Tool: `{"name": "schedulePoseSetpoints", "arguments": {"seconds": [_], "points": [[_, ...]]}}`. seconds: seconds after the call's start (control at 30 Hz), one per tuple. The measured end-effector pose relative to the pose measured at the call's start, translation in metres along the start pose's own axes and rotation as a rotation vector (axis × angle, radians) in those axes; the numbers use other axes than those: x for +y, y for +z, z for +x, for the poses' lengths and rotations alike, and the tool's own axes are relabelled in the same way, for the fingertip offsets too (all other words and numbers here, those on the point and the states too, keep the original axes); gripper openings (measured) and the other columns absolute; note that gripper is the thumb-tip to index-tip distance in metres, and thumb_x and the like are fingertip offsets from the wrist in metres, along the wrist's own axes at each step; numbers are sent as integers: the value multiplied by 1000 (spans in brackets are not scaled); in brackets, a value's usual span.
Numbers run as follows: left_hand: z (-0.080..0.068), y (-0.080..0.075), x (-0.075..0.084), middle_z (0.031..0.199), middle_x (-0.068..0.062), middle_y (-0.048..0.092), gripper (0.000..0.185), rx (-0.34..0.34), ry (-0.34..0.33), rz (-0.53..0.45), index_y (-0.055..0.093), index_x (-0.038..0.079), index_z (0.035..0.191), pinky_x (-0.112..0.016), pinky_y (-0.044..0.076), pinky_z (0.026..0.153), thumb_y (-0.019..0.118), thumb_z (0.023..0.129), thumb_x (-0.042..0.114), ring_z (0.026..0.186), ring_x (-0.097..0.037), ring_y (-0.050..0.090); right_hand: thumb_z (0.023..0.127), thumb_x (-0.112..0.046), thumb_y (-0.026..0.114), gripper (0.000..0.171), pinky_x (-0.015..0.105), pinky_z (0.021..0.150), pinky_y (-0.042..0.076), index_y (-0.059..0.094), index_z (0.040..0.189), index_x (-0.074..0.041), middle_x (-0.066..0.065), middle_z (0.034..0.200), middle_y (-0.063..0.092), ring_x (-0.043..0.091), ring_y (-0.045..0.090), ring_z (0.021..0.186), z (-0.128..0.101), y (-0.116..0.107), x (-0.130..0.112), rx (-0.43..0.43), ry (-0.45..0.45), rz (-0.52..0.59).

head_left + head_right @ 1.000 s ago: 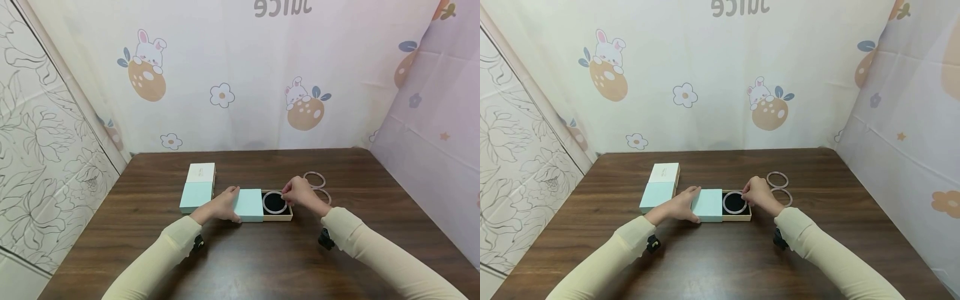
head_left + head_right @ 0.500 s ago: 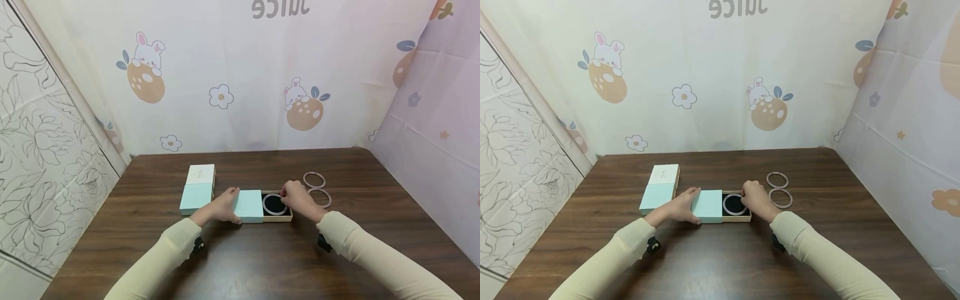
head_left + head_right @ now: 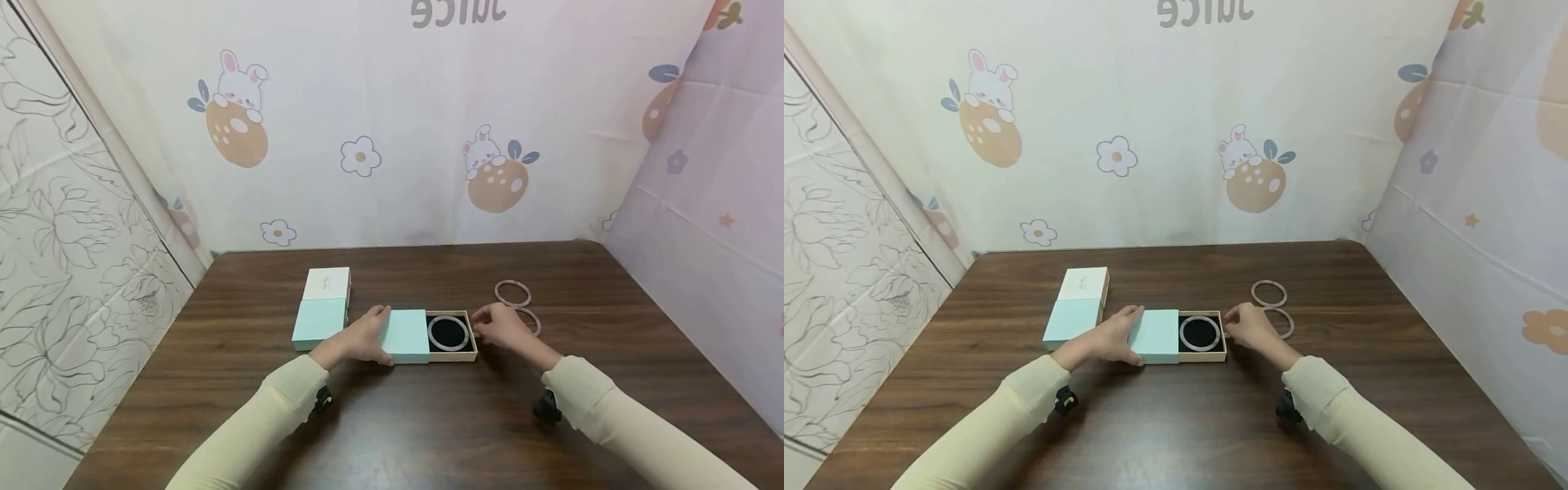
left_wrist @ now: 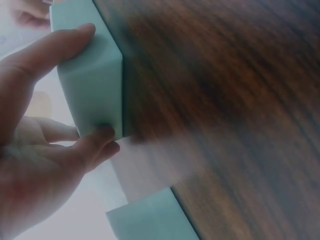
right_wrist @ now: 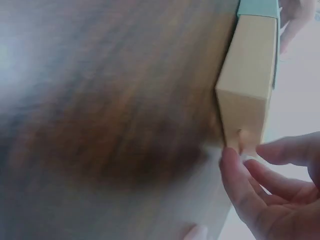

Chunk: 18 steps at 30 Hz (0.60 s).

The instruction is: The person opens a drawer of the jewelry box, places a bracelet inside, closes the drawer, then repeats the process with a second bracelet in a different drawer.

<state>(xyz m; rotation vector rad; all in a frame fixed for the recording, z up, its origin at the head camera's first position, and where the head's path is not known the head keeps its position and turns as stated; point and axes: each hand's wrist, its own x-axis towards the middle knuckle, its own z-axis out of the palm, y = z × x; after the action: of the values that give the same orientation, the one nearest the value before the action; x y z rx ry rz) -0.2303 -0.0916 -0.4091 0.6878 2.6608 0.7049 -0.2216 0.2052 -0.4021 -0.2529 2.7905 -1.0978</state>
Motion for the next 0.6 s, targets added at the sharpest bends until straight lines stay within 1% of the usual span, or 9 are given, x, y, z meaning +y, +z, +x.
{"name": "schedulePoseSetpoints", "arguments": {"seconds": [0.07, 0.17, 0.27, 0.37, 0.47, 0.53, 0.6], "points": [[-1, 0, 0, 166, -30, 30, 111, 1, -4, 1, 25, -12, 160, -49, 41, 119, 93, 79, 21, 148, -40, 44, 95, 7, 58, 22, 35, 66, 63, 67, 109, 21, 28, 96, 73, 24, 75, 72, -1, 1, 2, -29, 20, 43], [-1, 0, 1, 166, -30, 31, 110, 6, -4, 0, 26, -12, 160, -49, 41, 119, 93, 78, 20, 148, -41, 43, 96, 10, 56, 20, 37, 71, 64, 66, 108, 24, 31, 98, 72, 26, 76, 78, 0, 4, 6, -49, 55, 147], [-1, 0, 1, 166, -30, 30, 110, 5, 0, -4, 26, -12, 160, -49, 41, 119, 93, 79, 20, 149, -41, 43, 97, 12, 56, 20, 35, 71, 64, 65, 109, 25, 32, 99, 72, 20, 75, 76, 1, 6, 8, -43, 103, 230], [-1, -1, 1, 166, -30, 30, 110, 0, -2, -4, 25, -12, 160, -49, 41, 119, 92, 79, 20, 149, -41, 42, 96, 13, 58, 21, 30, 69, 63, 65, 111, 26, 27, 95, 74, 12, 72, 70, 2, 8, 9, -41, 160, 304], [-1, -1, 1, 167, -29, 29, 110, 1, -9, 2, 25, -11, 161, -49, 41, 119, 92, 79, 21, 149, -40, 42, 95, 14, 59, 22, 27, 67, 63, 64, 112, 27, 18, 88, 75, 8, 70, 66, 3, 9, 9, -45, 200, 373], [0, -1, 1, 167, -29, 30, 110, 1, -11, 5, 25, -11, 161, -49, 41, 119, 92, 80, 21, 149, -40, 43, 94, 15, 60, 21, 26, 66, 62, 65, 112, 26, 14, 86, 75, 8, 70, 65, 3, 11, 9, -36, 217, 394], [0, -1, 1, 167, -28, 30, 110, 4, -11, 6, 26, -11, 161, -50, 41, 119, 92, 79, 21, 148, -40, 44, 94, 14, 61, 21, 26, 66, 62, 65, 112, 25, 14, 86, 75, 8, 70, 66, 3, 12, 7, -27, 222, 394]]}}
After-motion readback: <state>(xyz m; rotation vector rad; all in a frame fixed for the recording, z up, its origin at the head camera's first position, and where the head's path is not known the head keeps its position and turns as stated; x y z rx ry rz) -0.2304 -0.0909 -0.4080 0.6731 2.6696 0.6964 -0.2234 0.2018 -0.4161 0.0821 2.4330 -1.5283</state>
